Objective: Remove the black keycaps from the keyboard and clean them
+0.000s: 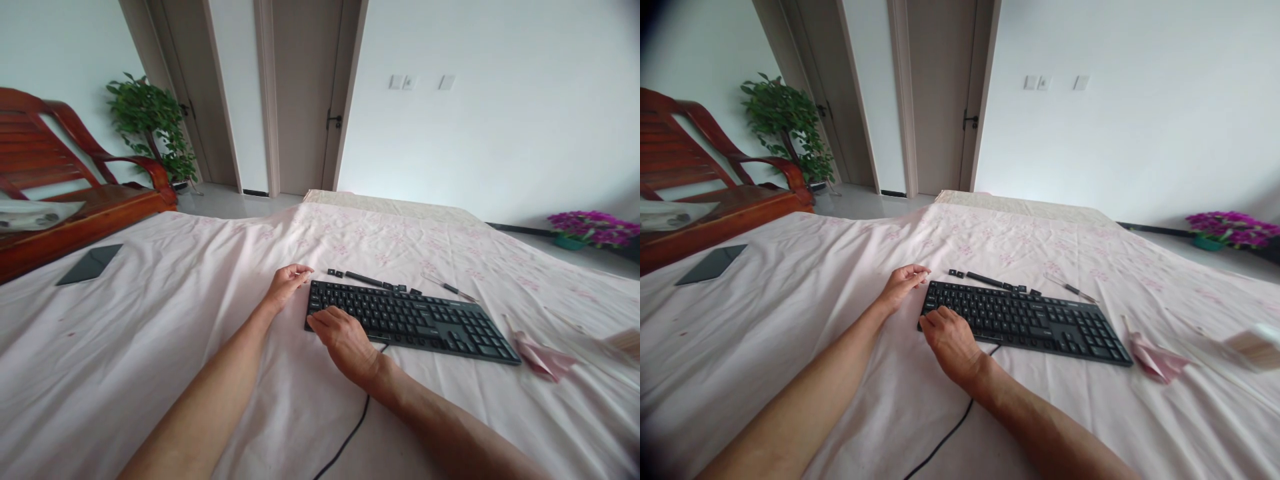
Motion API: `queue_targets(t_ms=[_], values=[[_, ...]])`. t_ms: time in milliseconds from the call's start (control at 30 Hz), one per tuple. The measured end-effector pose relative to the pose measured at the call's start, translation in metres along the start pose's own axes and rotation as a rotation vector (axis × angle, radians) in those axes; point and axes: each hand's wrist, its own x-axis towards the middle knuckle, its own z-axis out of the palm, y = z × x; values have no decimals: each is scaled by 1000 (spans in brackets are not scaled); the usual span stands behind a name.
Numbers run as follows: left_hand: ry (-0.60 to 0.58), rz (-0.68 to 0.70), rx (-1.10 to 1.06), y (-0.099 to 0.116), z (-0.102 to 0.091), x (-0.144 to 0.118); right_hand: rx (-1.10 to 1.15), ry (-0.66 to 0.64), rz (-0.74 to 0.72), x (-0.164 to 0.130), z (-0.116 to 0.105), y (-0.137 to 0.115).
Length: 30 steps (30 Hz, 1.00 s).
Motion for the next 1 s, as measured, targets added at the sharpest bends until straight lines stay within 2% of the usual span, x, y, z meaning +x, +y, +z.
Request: queue_targets(t_ms=[533, 1000], values=[[-8, 1, 1, -2, 1, 0, -5, 14, 70, -3, -1, -4], [-19, 13, 16, 0, 2, -3, -4, -12, 67, -8, 1, -4]])
